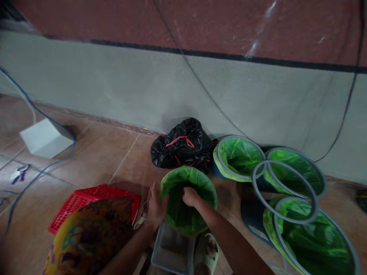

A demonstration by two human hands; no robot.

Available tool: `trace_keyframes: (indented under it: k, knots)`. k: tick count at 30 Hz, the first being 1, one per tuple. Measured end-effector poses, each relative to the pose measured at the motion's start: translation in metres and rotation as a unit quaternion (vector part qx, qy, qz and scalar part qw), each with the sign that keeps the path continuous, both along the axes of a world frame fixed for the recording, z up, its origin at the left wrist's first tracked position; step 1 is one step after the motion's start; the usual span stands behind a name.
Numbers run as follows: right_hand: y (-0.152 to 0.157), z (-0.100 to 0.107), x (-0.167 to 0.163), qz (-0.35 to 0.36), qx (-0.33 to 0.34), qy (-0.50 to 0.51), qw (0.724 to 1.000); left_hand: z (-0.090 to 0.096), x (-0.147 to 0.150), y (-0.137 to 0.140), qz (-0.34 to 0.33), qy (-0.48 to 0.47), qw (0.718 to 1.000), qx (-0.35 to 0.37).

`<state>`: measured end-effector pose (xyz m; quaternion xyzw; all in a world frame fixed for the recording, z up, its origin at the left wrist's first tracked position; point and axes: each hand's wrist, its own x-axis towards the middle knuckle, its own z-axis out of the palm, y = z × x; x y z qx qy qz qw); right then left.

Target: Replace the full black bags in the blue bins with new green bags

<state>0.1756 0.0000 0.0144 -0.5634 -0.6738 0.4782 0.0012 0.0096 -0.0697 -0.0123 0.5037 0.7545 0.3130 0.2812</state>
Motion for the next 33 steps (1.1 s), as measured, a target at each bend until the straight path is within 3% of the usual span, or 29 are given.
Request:
trace_keyframes:
  k: [2, 5, 8, 13, 16, 19, 23, 26, 29, 33]
  knots:
    - [-0.006, 0.005, 0.005, 0.019, -0.007, -0.032, 0.999, 0.007, -0.002, 0.02, -0.05, 0.004, 0.999, 0.014]
    - [-0.022, 0.025, 0.021, 0.021, 0.002, -0.013, 1.0, 0.012, -0.001, 0.045, -0.084, -0.037, 0.992, -0.088]
    - [-0.035, 0.054, 0.042, -0.025, 0.024, 0.009, 0.999, 0.013, 0.002, 0.056, -0.081, -0.038, 0.986, -0.14]
    - [-0.049, 0.085, 0.074, -0.145, 0.043, 0.029, 0.988, 0.02, 0.005, 0.05, -0.077, 0.031, 0.99, -0.115]
    - [-0.057, 0.083, 0.084, -0.232, 0.018, 0.077, 0.969, 0.032, 0.007, 0.044, -0.052, 0.094, 0.99, -0.089]
    - [-0.067, 0.071, 0.09, -0.32, -0.012, 0.159, 0.934, 0.045, 0.01, 0.037, -0.034, 0.122, 0.99, -0.066]
    - [-0.073, 0.056, 0.097, -0.43, -0.027, 0.236, 0.871, 0.055, 0.019, 0.024, -0.067, 0.142, 0.988, -0.016]
    - [-0.069, 0.051, 0.105, -0.469, -0.01, 0.248, 0.847, 0.058, 0.034, 0.013, -0.102, 0.125, 0.987, 0.004]
    - [-0.061, 0.055, 0.116, -0.466, 0.007, 0.221, 0.857, 0.061, 0.056, 0.001, -0.149, 0.103, 0.984, 0.001]
    - [-0.052, 0.064, 0.133, -0.382, 0.099, 0.078, 0.915, 0.059, 0.086, -0.018, -0.212, 0.089, 0.973, -0.02]
